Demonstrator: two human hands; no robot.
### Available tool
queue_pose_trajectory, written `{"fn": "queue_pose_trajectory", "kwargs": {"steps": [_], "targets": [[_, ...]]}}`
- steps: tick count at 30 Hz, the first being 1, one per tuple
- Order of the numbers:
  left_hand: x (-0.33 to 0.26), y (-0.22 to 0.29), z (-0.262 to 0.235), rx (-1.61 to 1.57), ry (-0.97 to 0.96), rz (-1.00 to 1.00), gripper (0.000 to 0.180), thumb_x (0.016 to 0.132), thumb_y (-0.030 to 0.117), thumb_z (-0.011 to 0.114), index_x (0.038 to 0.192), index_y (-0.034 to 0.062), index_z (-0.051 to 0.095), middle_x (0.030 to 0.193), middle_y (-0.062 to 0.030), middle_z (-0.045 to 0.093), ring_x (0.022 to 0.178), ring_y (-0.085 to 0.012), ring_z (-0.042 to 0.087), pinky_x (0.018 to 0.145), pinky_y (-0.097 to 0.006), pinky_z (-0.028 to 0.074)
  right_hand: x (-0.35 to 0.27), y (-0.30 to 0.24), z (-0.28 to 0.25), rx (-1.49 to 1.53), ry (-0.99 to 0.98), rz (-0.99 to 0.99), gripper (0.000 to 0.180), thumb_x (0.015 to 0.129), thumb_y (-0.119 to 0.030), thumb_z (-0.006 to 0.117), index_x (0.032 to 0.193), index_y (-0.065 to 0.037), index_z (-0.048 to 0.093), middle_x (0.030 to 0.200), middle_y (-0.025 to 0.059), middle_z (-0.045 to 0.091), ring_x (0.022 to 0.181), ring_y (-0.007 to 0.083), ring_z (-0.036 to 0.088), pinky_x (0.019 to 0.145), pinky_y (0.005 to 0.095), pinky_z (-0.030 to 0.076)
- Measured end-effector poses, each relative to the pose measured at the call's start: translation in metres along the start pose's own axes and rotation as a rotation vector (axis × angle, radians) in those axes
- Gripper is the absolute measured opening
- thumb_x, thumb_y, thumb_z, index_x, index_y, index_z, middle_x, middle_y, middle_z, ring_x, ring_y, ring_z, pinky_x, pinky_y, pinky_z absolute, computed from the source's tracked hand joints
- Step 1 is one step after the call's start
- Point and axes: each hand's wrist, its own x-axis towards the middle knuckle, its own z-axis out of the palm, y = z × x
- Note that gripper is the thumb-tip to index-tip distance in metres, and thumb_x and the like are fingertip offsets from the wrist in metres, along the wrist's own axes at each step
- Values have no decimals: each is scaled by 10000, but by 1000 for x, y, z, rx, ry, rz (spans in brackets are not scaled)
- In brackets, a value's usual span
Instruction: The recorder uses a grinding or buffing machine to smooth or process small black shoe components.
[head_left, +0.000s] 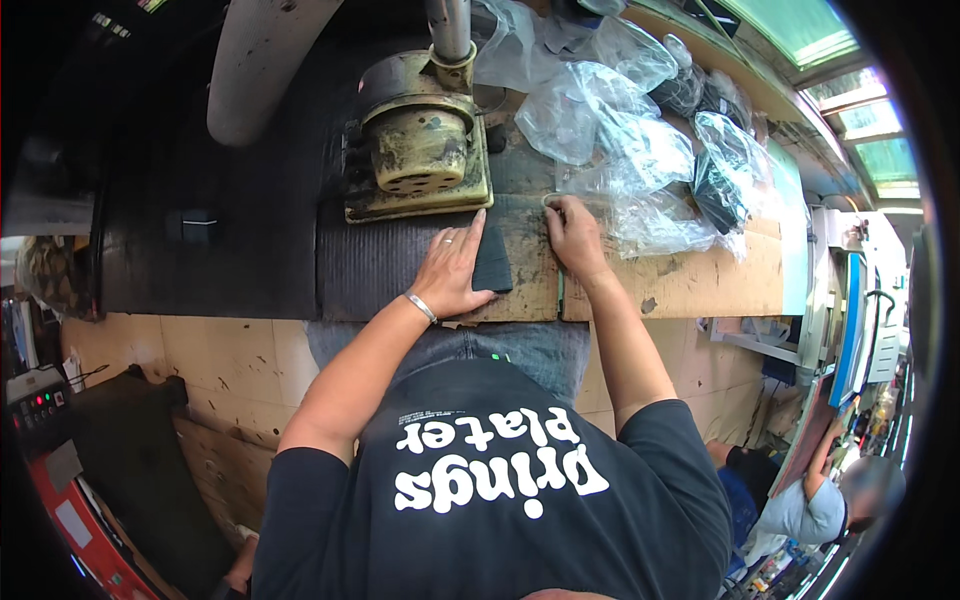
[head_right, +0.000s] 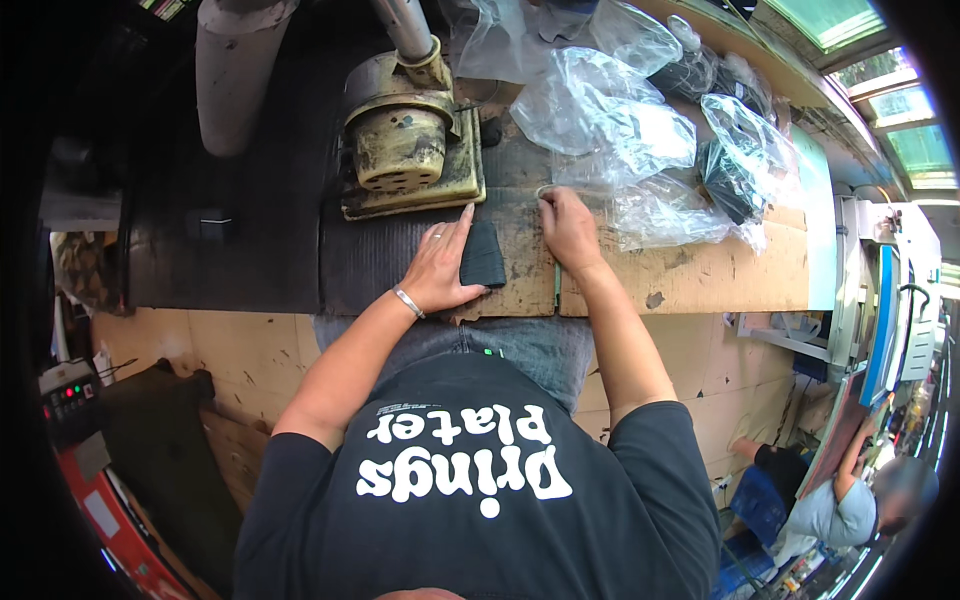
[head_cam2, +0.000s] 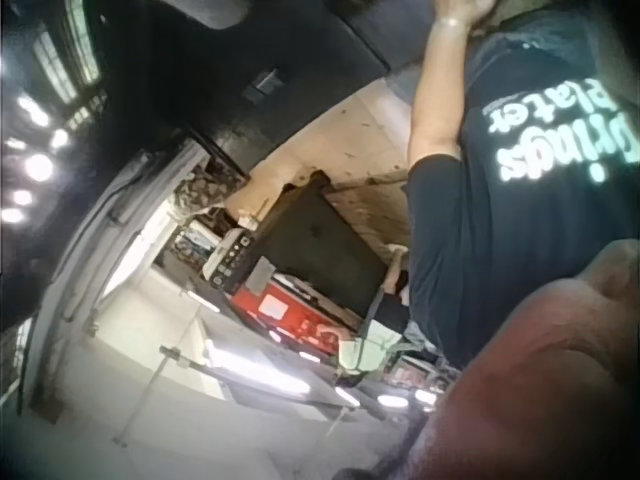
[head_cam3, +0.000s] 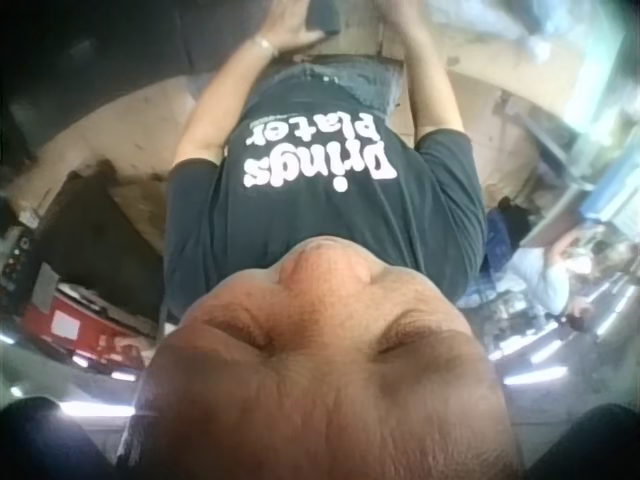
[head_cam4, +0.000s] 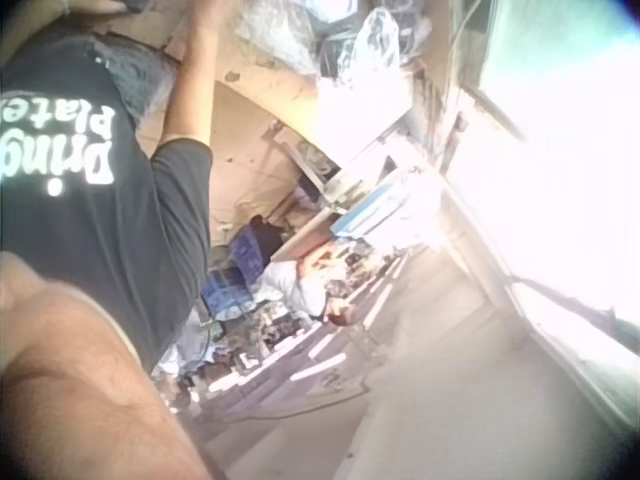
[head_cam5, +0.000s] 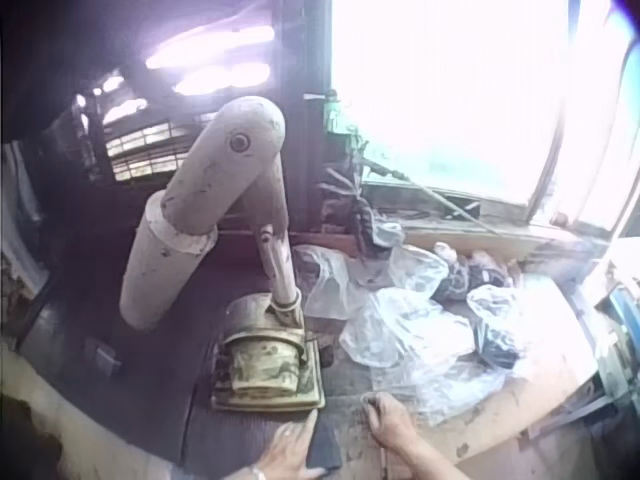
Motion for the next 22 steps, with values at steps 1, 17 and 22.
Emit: {"fn": "queue_pose_trajectory", "kwargs": {"steps": [1, 17, 22], "targets": [[0, 0, -1, -15, -23, -15, 1185, 601, 314, 854, 1504, -39, 172, 1270, -223, 495, 1185, -386, 472, 1093, -452, 311, 1, -11, 4, 198, -26, 29, 137, 869, -124, 645, 959, -21, 640, 962, 180, 642, 851, 383, 627, 741, 441, 501], [-3, -4, 5, -66, 85, 25, 952, 589, 286, 847, 1374, -9, 396, 1289, -203, 492, 1218, -389, 468, 1069, -446, 374, -17, -38, -8, 118, -411, -7, 195, 838, -192, 659, 943, -28, 659, 902, 171, 663, 858, 353, 637, 743, 418, 498], [-4, -2, 3, -290, 142, -138, 947, 635, 292, 838, 1399, -2, 361, 1321, -198, 477, 1244, -380, 463, 1083, -429, 365, -46, -20, -16, 53, -215, -331, 195, 789, -206, 684, 929, -71, 702, 993, 175, 681, 1085, 301, 611, 965, 445, 425]]}}
